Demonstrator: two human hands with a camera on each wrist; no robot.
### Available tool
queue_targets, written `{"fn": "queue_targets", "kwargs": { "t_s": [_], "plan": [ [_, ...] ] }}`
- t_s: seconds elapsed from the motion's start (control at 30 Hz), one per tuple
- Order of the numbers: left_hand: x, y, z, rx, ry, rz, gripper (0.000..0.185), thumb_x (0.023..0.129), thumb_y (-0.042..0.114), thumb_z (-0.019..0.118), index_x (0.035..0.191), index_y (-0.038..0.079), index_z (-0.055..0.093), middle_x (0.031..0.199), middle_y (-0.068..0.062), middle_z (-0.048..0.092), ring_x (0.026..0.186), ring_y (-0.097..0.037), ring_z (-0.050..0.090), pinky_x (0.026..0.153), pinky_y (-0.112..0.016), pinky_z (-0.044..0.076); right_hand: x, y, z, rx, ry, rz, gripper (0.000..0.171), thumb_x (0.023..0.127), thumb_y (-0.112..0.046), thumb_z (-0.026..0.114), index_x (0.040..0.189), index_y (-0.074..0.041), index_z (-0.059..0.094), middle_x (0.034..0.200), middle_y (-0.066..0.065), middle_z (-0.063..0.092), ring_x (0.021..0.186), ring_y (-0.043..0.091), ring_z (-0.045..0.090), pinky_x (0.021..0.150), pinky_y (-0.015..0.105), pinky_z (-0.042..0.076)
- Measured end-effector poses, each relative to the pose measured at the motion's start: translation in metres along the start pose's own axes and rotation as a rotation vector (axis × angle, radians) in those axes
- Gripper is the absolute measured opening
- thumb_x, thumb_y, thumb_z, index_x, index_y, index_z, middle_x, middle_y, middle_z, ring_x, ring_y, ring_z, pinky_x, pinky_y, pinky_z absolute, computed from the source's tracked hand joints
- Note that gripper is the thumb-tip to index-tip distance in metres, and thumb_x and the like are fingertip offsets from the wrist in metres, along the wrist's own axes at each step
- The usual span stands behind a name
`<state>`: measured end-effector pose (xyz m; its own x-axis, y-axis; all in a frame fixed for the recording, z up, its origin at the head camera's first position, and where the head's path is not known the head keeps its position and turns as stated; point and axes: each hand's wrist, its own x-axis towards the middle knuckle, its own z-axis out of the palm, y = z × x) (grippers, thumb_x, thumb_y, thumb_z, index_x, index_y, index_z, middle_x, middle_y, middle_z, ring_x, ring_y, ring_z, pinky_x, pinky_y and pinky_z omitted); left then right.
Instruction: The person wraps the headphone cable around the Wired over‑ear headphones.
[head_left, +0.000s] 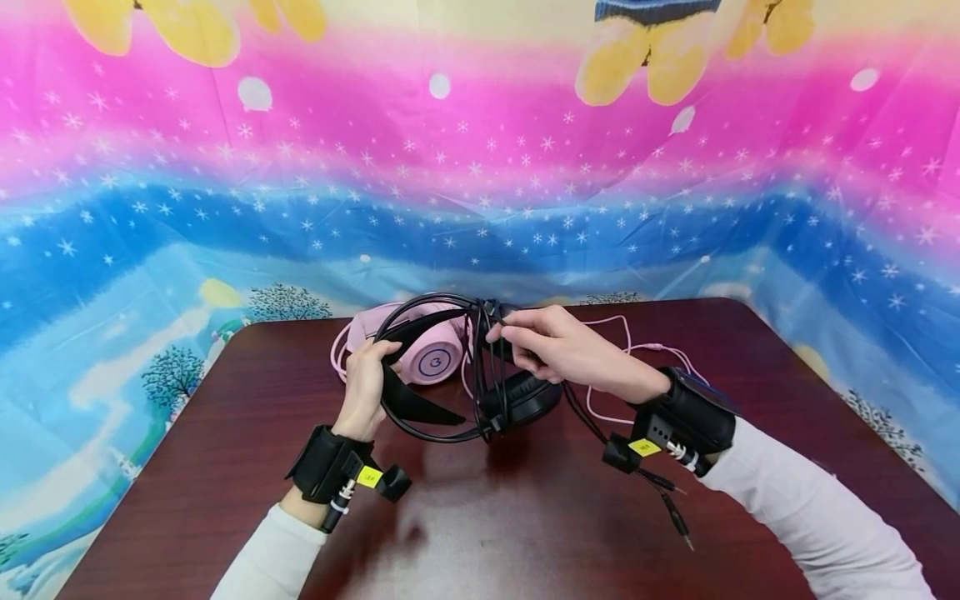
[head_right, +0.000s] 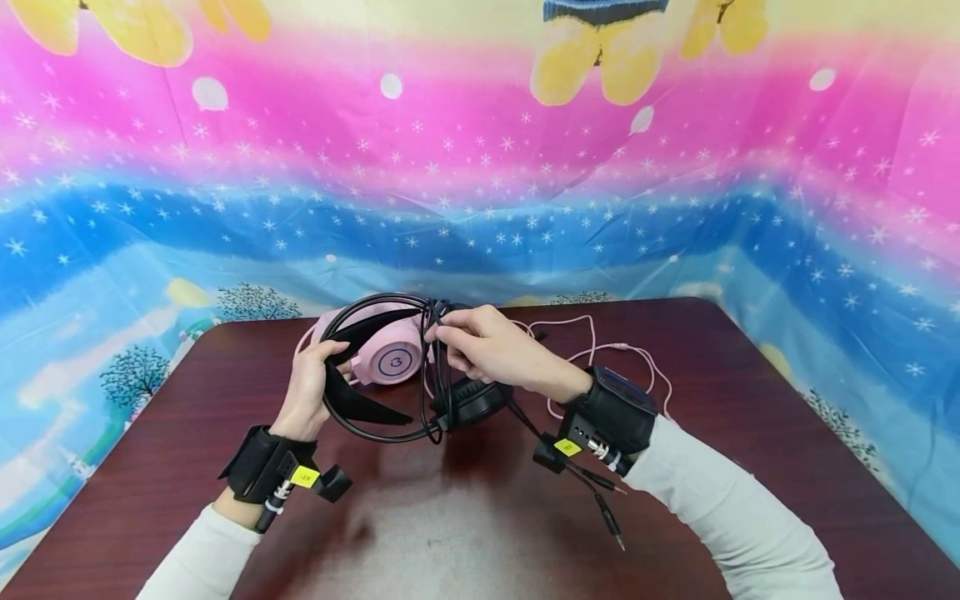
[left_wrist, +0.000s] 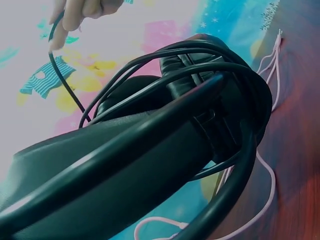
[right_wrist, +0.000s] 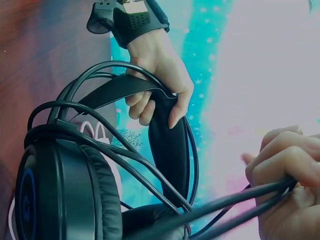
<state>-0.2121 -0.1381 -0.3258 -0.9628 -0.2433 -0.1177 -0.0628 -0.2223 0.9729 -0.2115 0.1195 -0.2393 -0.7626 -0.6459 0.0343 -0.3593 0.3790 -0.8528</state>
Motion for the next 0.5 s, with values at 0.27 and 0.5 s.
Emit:
{"fn": "queue_targets", "kwargs": {
  "t_s": [0.27,0.5],
  "plan": [
    [0.001,-0.003,0.004,-0.032,0.012,0.023,0.024,0.104,0.007,0.051,0.085,0.016,0.062,0.104,0.003,0.053,0.067,-0.002,0.054,0.063,-0.017,0.047,0.001,-0.001,0.008,-0.107,0.056,-0.096,0.031,0.114,-0.008,0.044,0.123,0.012,0.066,0.066,-0.005,0.043,0.052,0.004,0.036,0.052,0.022,0.031],
    [0.002,-0.001,0.003,-0.014,0.019,0.026,0.016,0.106,0.008,0.050,0.097,0.010,0.063,0.116,-0.003,0.053,0.075,-0.005,0.056,0.075,-0.018,0.050,0.000,-0.001,0.019,-0.127,0.041,-0.086,0.036,0.117,-0.012,0.040,0.143,0.006,0.059,0.066,-0.003,0.046,0.051,0.008,0.039,0.050,0.024,0.034]
  ]
}}
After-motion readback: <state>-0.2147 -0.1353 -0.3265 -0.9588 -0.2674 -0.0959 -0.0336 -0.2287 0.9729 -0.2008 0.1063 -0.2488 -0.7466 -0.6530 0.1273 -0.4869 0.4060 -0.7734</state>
